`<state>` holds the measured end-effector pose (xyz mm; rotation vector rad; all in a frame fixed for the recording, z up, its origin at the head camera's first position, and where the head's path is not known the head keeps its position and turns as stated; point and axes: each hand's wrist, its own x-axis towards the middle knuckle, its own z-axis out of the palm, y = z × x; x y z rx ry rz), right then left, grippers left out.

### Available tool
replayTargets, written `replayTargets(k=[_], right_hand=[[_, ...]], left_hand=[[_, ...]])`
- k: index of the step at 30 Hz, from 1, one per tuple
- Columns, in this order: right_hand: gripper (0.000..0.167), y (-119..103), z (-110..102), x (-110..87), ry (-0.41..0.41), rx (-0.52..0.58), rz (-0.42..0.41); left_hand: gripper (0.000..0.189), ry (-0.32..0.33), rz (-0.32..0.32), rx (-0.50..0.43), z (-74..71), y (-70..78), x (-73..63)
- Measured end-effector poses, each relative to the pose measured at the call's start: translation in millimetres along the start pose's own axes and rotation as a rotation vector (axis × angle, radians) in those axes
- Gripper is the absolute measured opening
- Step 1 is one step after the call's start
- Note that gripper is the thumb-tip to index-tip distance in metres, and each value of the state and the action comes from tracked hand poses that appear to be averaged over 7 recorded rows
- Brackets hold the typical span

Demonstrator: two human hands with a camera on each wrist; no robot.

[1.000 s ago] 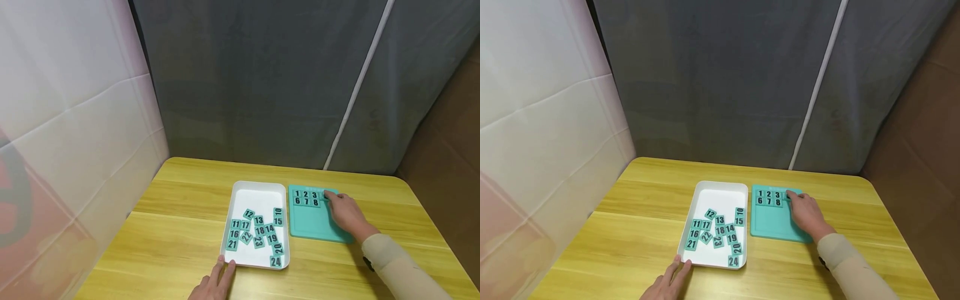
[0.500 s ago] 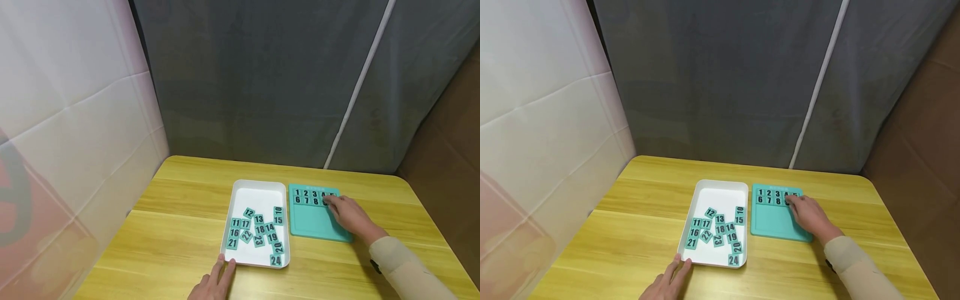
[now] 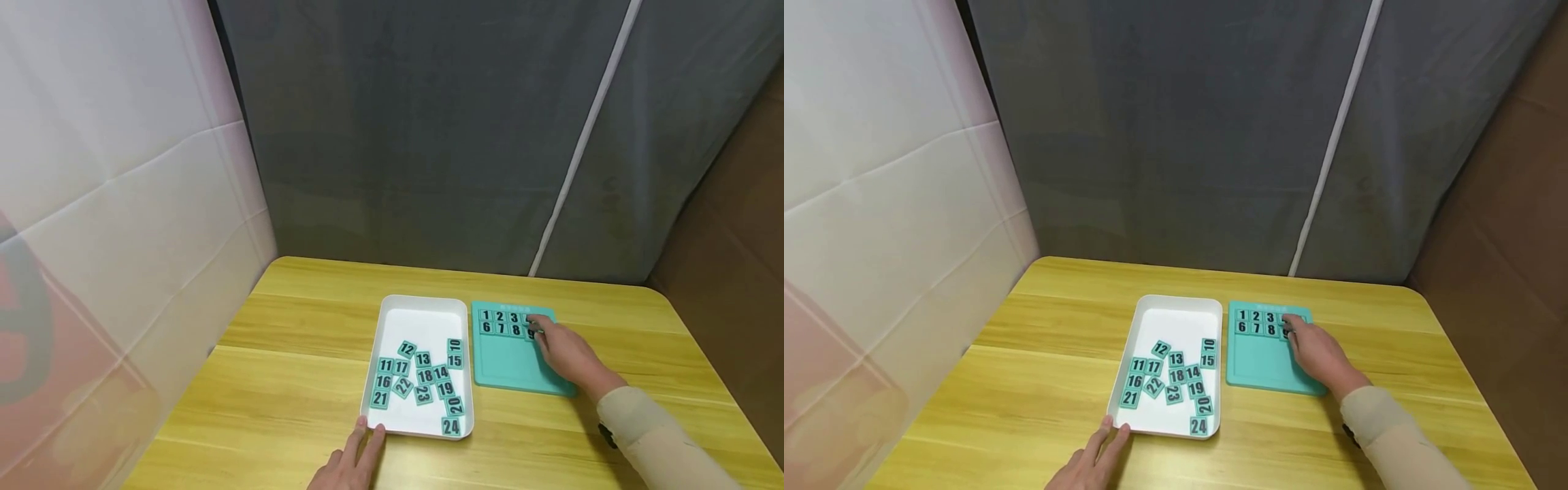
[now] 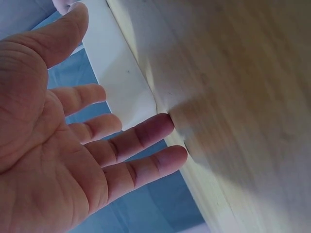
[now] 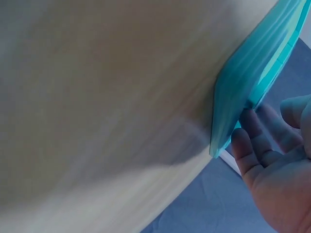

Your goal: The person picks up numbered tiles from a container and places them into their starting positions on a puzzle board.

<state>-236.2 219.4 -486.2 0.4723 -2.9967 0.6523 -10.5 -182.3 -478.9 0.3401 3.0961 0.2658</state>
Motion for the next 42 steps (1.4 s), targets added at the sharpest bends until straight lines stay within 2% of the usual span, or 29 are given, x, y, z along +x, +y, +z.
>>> replayTargets(k=[8,13,20,26,29,33,36,39,42], right_hand=[[0.045,1.0,-4.3,-3.3,0.018,0.155,0.106],[0.043,0.7,-2.8,-3.4,0.023,0.206,0.096],[0.04,-3.0,-1.9,-0.1,0.088,0.182,0.13],[0.042,-11.7,-0.9,5.1,0.07,0.13,0.152],[0.039,-27.9,-1.3,3.9,0.105,0.117,0.069],[0.029,-69.8,2.5,5.4,0.143,0.083,-0.186],[0.024,-104.6,9.1,10.3,0.094,-0.01,-0.352],[0.021,-128.5,19.6,17.5,-0.013,-0.177,-0.401],[0.023,-139.7,29.9,25.5,-0.107,-0.335,-0.369]], left_hand=[[0.114,0.013,0.0,0.02,1.3,-0.2,-0.7],[0.114,-0.007,-0.001,-0.008,3.3,-1.9,-0.4],[0.116,-0.016,-0.003,0.008,3.2,-1.5,1.4],[0.115,-0.027,-0.01,-0.014,1.3,-1.1,0.6],[0.116,-0.022,-0.012,-0.01,0.1,-1.3,-0.3],[0.118,0.008,-0.014,0.017,-1.2,-2.1,-1.2],[0.117,0.006,-0.015,0.006,-1.6,-2.8,-1.1],[0.115,-0.01,-0.011,-0.02,-1.0,-2.5,-0.6],[0.111,-0.007,0.001,-0.028,0.3,-1.3,-0.4]])
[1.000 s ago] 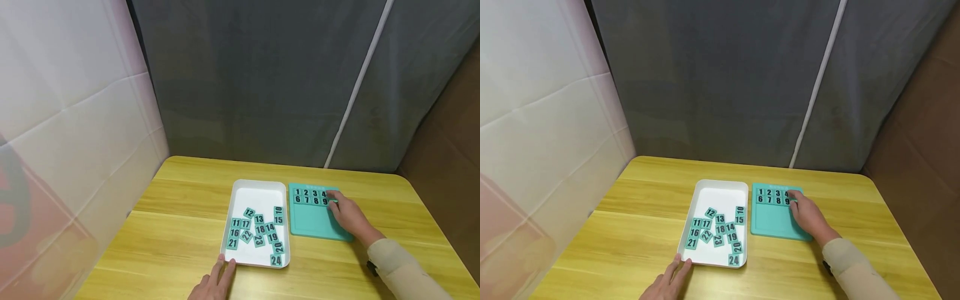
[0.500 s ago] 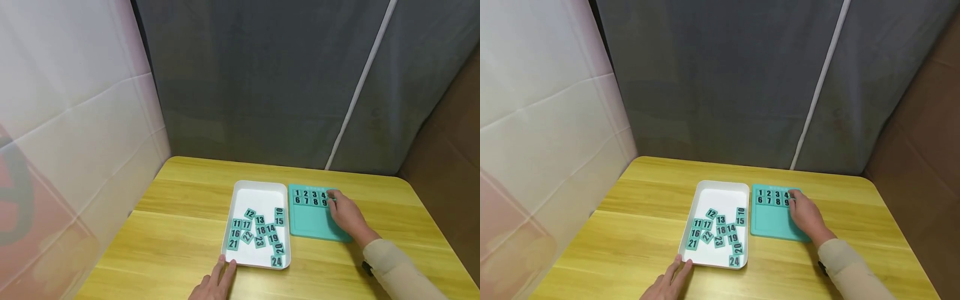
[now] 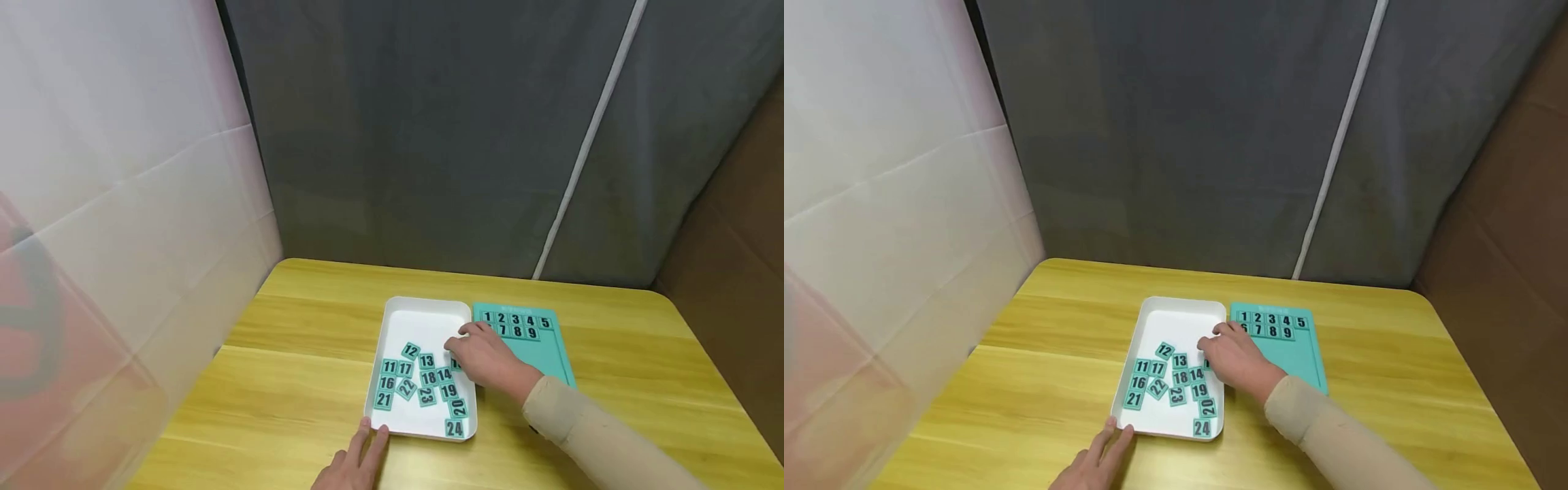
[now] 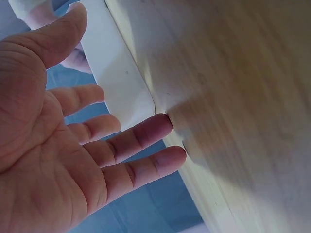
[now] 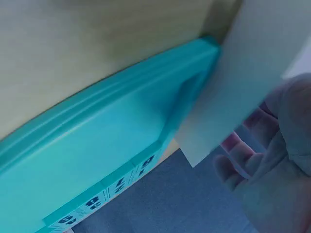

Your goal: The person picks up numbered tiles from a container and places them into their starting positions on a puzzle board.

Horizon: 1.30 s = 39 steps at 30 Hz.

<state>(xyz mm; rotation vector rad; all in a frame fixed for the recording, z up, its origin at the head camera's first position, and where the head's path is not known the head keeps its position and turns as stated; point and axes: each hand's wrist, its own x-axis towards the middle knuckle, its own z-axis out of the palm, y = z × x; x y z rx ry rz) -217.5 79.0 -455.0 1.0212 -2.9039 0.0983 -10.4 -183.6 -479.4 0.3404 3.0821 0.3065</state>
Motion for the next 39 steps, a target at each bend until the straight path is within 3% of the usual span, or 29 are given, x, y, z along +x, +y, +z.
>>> replayTargets(k=[3,8,11,18,27,33,39], right_hand=[[0.027,-1.5,4.7,11.4,-0.042,0.004,0.023],[0.029,-5.3,9.6,30.8,-0.024,0.158,0.043],[0.033,-9.7,13.5,39.3,-0.011,0.171,0.061],[0.032,-14.2,18.9,51.3,0.028,0.275,0.135],[0.032,-15.4,25.0,59.5,0.018,0.393,0.183],[0.039,-0.1,7.2,40.0,0.086,0.4,0.194],[0.041,66.9,-12.2,-17.4,0.209,0.341,0.26]], left_hand=[[0.111,0.01,0.009,0.017,1.0,1.0,1.7],[0.112,0.0,0.004,0.022,0.4,0.1,4.3],[0.112,0.011,0.005,0.034,1.1,-0.7,4.4],[0.108,0.097,0.022,0.082,6.6,-4.2,4.0],[0.105,0.174,0.017,0.11,11.6,-9.9,3.8],[0.106,0.14,0.016,0.084,10.2,-5.3,2.5],[0.11,0.087,0.04,0.083,6.5,-0.2,3.9]])
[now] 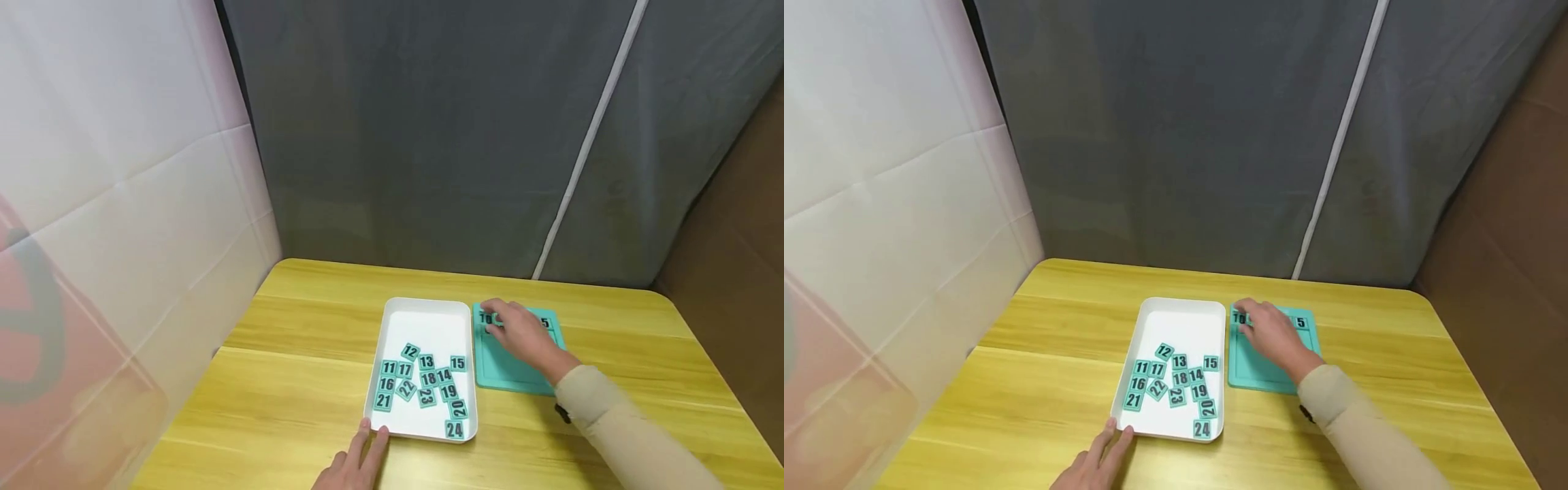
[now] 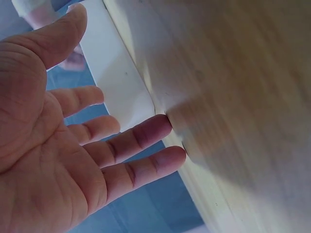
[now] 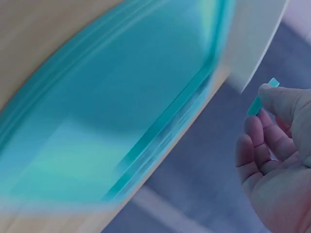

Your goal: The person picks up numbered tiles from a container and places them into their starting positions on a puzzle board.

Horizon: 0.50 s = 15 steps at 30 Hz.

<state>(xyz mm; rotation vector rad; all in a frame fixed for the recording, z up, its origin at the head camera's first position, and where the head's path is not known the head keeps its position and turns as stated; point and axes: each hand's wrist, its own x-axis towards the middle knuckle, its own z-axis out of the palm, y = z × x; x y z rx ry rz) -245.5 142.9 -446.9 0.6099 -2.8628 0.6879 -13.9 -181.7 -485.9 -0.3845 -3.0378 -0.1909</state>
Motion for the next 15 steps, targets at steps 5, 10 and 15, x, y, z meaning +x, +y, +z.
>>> replayTargets(k=[5,10,15], right_hand=[[0.042,52.8,-15.2,-38.8,0.013,-0.106,0.092],[0.041,67.1,-11.6,-58.8,-0.031,-0.172,0.094],[0.039,68.0,-4.7,-62.1,-0.004,-0.234,0.107]], left_hand=[[0.112,-0.017,0.001,0.004,-4.1,-4.8,-2.4],[0.112,-0.009,-0.012,0.009,-4.9,-10.2,-2.8],[0.11,-0.011,-0.017,-0.009,-2.6,-8.8,-4.1]])
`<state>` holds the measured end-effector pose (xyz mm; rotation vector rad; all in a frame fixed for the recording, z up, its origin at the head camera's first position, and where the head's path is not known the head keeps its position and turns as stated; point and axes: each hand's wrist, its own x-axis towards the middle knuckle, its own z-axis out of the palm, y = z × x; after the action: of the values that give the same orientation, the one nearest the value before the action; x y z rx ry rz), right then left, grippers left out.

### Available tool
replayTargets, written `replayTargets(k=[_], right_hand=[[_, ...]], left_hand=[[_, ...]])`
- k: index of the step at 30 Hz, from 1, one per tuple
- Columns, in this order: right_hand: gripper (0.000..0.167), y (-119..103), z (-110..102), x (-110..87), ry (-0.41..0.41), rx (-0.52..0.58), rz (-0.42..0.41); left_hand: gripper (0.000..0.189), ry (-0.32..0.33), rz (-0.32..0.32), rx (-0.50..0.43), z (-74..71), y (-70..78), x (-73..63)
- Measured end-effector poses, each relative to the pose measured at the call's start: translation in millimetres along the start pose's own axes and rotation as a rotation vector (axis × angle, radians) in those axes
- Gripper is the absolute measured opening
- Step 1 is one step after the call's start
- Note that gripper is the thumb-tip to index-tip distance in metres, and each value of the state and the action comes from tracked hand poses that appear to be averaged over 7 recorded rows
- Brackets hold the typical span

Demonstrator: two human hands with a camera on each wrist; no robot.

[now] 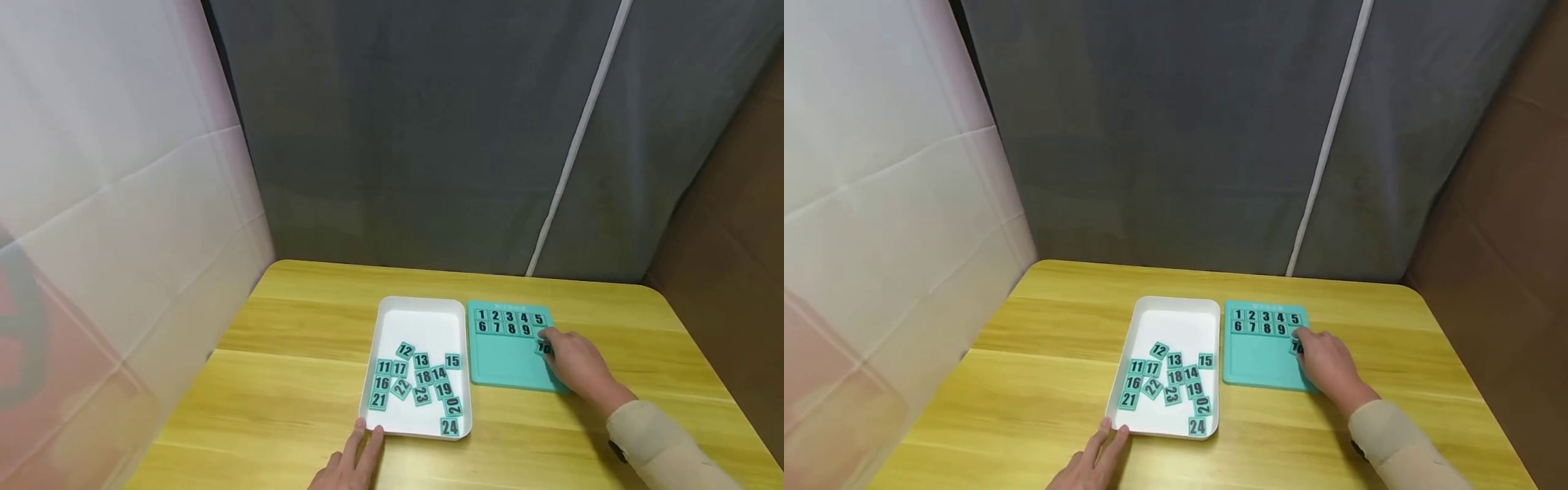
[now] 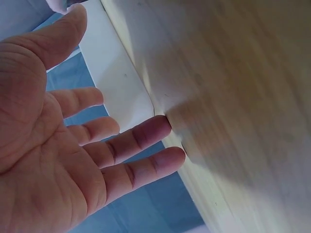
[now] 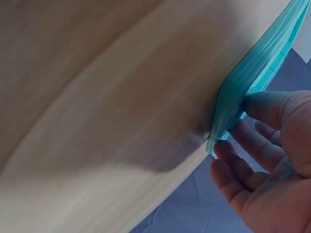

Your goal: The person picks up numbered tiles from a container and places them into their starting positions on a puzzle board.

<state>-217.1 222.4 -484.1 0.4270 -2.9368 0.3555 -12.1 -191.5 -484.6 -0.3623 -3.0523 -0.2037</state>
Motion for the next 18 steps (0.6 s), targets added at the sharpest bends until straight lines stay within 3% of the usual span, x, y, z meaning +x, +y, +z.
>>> replayTargets(k=[9,18], right_hand=[[0.019,-2.4,-1.1,13.4,-0.051,0.019,0.105],[0.045,4.5,1.6,32.4,-0.069,0.125,0.279]], left_hand=[[0.111,-0.026,-0.01,0.009,-1.2,0.5,0.8],[0.11,0.005,-0.008,0.023,-1.7,2.9,-1.2]])
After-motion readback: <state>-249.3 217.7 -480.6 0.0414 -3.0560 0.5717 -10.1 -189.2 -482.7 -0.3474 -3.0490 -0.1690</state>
